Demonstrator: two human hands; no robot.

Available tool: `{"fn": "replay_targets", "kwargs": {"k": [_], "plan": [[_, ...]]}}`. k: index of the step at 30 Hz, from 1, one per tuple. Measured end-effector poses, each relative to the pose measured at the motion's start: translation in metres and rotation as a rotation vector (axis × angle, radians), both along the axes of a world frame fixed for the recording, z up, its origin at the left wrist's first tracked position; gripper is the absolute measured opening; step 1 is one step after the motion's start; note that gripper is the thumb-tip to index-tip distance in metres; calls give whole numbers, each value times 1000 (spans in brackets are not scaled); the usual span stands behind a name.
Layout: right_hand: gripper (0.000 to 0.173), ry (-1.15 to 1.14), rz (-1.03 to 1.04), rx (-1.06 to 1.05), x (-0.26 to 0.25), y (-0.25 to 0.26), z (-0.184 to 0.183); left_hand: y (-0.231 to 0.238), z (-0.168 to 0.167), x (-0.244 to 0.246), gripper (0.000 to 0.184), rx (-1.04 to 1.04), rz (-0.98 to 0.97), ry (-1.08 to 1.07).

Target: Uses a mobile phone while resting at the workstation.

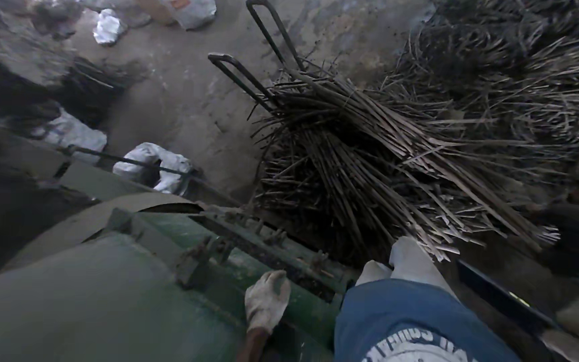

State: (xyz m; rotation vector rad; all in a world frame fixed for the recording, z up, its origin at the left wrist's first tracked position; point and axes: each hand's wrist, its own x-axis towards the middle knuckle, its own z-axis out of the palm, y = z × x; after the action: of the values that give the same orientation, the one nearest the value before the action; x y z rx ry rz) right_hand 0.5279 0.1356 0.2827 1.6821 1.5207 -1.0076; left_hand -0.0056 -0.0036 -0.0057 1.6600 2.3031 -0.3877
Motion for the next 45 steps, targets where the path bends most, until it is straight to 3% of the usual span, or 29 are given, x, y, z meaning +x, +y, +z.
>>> {"fn": "replay_targets", "kwargs": {"k": [1, 2, 4, 6, 8, 13, 16, 20, 24, 26, 30, 33, 38, 45], "plan": [[33, 9, -22, -6, -15, 9, 14, 1, 0, -1, 42, -44, 10, 13], [34, 103, 80, 31, -9, 8, 13, 7, 0, -1, 44, -82, 36, -4], [40, 214, 314, 53, 16, 7, -12, 23, 3, 2, 47, -103, 152, -195], [40, 240, 411, 74, 24, 10, -36, 47, 13, 19, 48, -46, 352, -745], [36, 258, 399, -21, 10, 25, -28, 74, 34, 57, 46, -53, 393, -1195], [29, 354, 606, -13, -33, 43, 0, 127, 111, 169, 66, -268, -227, -1610], [27, 391, 787, 30, -54, 46, 19, 149, 146, 231, 92, -555, -494, -1835], [32, 309, 834, 28, -73, 43, 41, 133, 163, 258, 88, -854, -508, -1933], [34, 296, 711, 8, -79, 44, 41, 114, 148, 252, 76, -789, -524, -1960], [42, 386, 639, 75, -69, 51, 28, 101, 135, 245, 68, -739, -413, -2025], [41, 594, 442, 411, -37, 70, 6, 79, 112, 243, 85, -660, -171, -2155], [35, 893, 107, 437, -17, 66, -10, 66, 102, 247, 84, -555, -37, -2350], [40, 1152, -282, 417, -6, 26, -72, 46, 97, 247, 76, -324, 119, -2475], [45, 1081, -900, 341, 1, -26, -180, 39, 101, 249, 72, -329, 197, -2493]]}}
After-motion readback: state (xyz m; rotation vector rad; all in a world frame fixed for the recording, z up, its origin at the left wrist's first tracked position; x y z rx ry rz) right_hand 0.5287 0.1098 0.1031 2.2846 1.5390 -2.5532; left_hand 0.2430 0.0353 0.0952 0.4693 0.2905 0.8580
